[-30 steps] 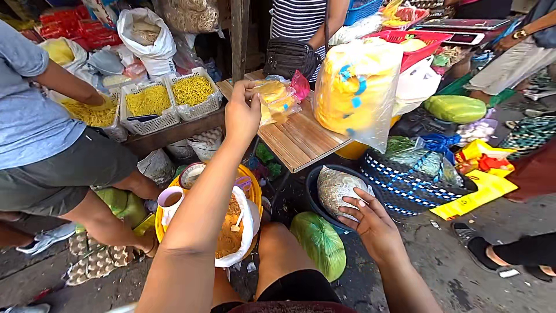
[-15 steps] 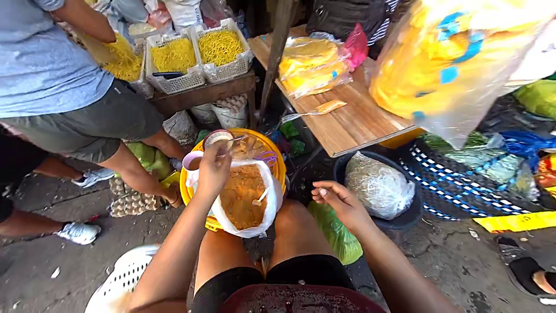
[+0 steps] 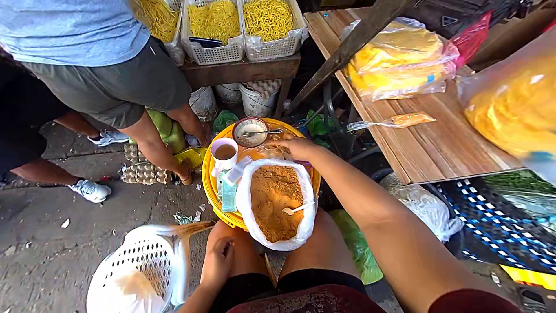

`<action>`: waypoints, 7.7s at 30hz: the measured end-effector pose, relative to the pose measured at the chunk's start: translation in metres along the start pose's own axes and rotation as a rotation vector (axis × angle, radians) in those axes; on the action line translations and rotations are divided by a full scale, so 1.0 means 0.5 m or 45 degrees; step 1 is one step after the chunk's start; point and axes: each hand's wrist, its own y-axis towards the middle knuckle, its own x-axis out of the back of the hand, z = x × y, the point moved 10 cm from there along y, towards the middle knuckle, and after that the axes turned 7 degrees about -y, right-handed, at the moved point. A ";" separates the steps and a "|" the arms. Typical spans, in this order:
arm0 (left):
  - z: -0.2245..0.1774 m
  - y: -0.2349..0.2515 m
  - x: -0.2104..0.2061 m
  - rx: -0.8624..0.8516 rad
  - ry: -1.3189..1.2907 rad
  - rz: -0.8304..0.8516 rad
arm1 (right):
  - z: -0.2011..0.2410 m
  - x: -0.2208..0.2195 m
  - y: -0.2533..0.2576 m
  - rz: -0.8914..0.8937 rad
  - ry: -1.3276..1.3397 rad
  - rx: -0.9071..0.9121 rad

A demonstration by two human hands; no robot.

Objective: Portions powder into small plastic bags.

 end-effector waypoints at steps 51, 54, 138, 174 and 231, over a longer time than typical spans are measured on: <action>0.022 -0.018 -0.062 0.080 0.570 0.249 | -0.219 0.258 -0.497 -0.716 -0.051 -0.768; 0.034 -0.020 -0.049 0.094 0.533 0.206 | -0.244 0.263 -0.575 -0.919 0.086 -0.833; 0.027 0.008 -0.067 0.236 0.528 0.454 | 0.005 0.097 -0.042 -0.200 -0.082 0.035; -0.602 -0.169 -0.159 -0.982 -0.435 0.575 | 0.138 -0.024 -0.698 -1.020 1.231 0.075; -0.477 -0.137 -0.169 -0.712 -0.548 0.756 | -0.213 0.395 -0.859 -1.596 0.713 -0.355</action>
